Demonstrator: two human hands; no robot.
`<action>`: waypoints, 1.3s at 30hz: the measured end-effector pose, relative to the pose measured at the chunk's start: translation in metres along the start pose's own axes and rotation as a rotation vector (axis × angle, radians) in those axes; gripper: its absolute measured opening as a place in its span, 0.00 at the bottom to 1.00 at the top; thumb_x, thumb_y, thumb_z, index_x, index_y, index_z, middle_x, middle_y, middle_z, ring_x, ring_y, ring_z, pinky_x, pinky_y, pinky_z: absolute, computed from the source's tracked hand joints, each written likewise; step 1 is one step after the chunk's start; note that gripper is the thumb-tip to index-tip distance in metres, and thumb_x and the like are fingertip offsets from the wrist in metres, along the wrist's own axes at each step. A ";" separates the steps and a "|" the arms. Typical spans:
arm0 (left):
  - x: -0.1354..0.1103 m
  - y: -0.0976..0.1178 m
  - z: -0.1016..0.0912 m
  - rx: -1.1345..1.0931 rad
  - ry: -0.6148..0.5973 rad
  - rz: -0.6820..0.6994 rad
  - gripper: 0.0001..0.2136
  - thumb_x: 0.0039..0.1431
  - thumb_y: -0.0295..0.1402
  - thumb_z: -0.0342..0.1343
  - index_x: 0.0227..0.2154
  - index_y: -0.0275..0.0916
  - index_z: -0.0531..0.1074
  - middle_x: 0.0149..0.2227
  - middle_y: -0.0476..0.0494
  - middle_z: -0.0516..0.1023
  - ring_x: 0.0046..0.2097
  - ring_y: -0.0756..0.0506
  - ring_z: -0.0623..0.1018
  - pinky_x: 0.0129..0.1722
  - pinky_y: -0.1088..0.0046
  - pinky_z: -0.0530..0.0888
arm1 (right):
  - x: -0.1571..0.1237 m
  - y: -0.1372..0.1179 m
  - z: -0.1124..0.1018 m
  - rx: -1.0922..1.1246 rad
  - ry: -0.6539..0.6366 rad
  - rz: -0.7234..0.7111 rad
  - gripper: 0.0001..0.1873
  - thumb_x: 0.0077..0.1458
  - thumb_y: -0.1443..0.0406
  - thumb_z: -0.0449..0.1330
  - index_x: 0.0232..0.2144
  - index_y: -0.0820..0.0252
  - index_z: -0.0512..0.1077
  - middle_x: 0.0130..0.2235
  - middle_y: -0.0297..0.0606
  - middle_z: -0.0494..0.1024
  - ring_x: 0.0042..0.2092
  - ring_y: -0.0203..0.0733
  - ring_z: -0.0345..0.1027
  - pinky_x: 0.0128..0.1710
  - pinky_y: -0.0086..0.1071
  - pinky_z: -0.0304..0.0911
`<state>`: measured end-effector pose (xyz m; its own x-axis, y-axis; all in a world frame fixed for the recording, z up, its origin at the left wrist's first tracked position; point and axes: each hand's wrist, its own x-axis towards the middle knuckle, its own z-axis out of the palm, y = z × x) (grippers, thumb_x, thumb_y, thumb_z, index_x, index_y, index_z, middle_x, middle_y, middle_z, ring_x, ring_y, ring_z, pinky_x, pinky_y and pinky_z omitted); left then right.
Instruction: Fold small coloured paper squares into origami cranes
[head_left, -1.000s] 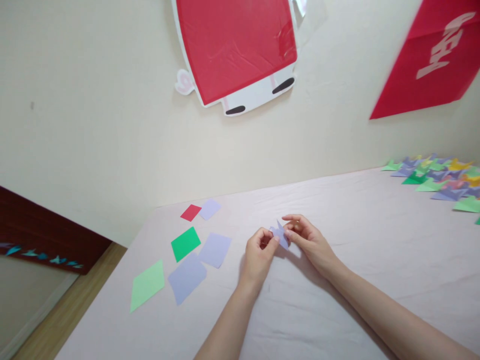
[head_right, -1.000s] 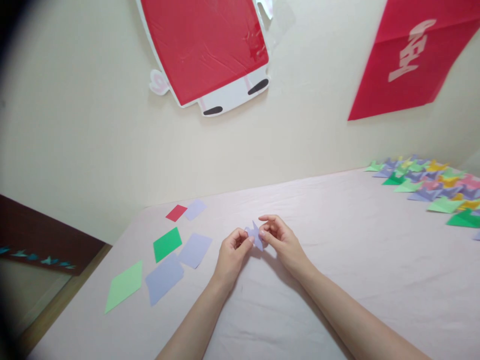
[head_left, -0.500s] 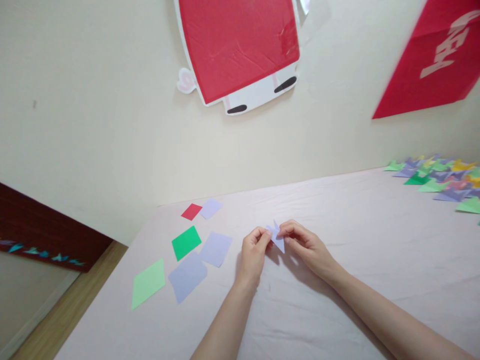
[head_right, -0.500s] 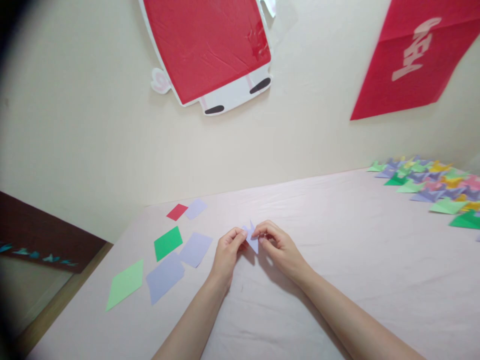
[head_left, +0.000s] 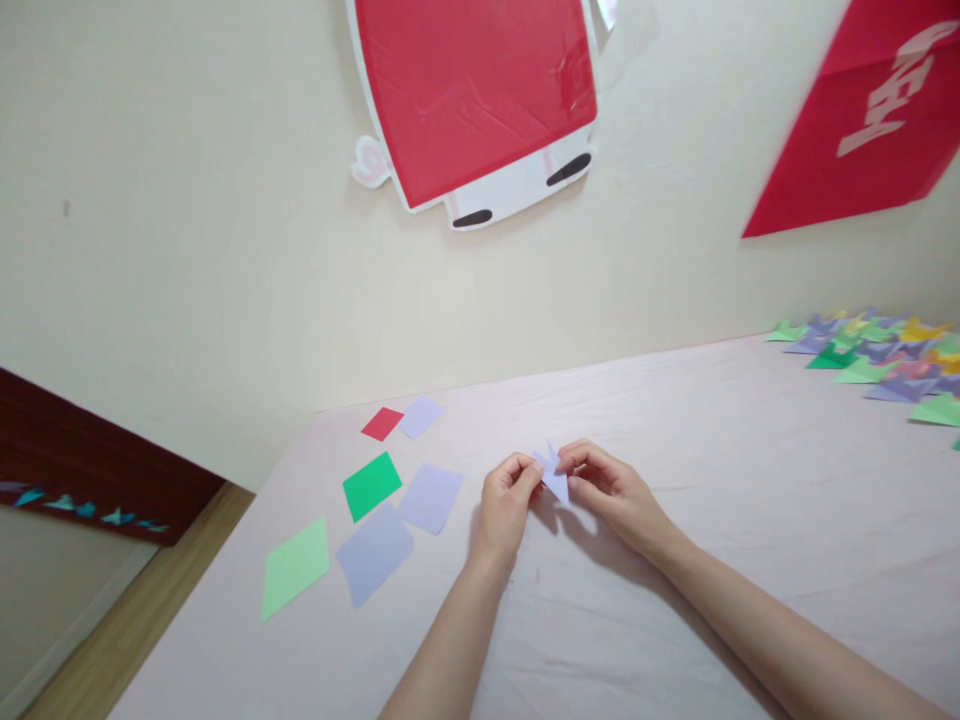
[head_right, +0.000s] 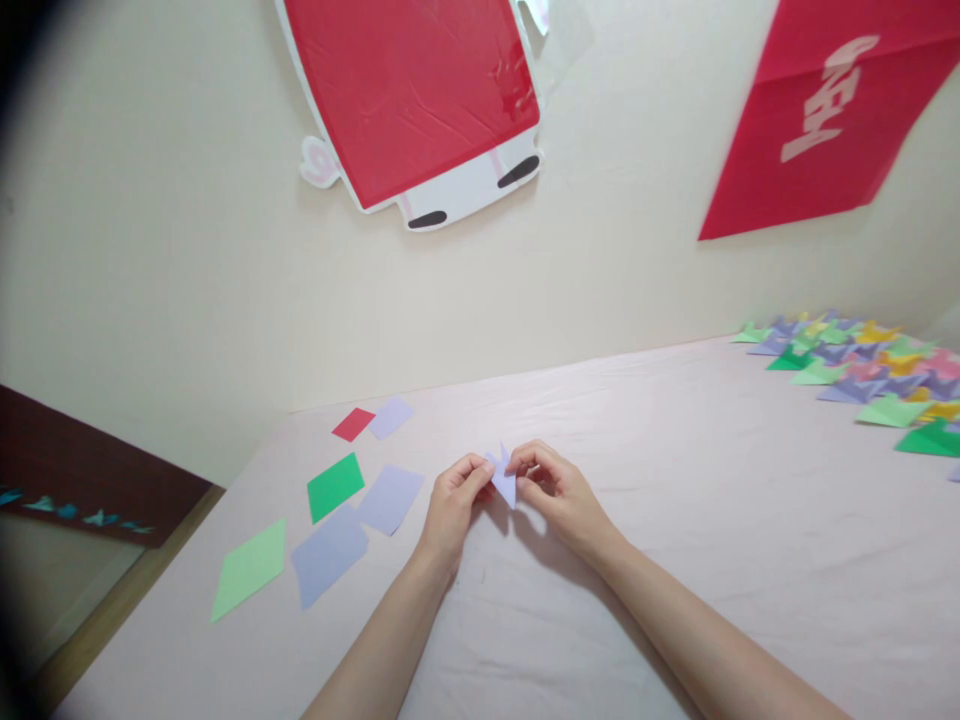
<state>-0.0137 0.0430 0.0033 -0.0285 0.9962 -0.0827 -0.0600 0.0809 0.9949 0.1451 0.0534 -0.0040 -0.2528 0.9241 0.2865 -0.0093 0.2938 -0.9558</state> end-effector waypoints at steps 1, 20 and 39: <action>0.000 -0.001 0.000 0.001 0.001 0.004 0.13 0.52 0.42 0.58 0.22 0.38 0.69 0.22 0.53 0.66 0.27 0.51 0.63 0.30 0.76 0.60 | 0.000 0.000 0.000 0.003 0.001 0.011 0.04 0.53 0.65 0.58 0.32 0.57 0.72 0.37 0.37 0.73 0.39 0.41 0.68 0.37 0.32 0.64; -0.003 -0.003 0.006 0.138 -0.076 0.062 0.11 0.50 0.40 0.62 0.25 0.37 0.70 0.24 0.53 0.68 0.27 0.51 0.65 0.29 0.76 0.61 | 0.002 0.012 0.000 0.117 0.135 0.111 0.11 0.53 0.56 0.63 0.31 0.57 0.69 0.30 0.32 0.71 0.31 0.37 0.65 0.32 0.30 0.62; -0.006 -0.011 0.014 -0.015 0.028 0.132 0.08 0.51 0.35 0.62 0.29 0.37 0.72 0.29 0.48 0.76 0.32 0.48 0.74 0.34 0.75 0.69 | 0.000 0.013 0.000 -0.048 0.120 0.049 0.08 0.54 0.60 0.62 0.28 0.57 0.72 0.30 0.32 0.69 0.32 0.38 0.61 0.33 0.32 0.57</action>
<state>0.0014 0.0362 -0.0062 -0.0649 0.9968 0.0472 -0.0690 -0.0517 0.9963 0.1453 0.0576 -0.0162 -0.1344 0.9593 0.2485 0.0471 0.2566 -0.9654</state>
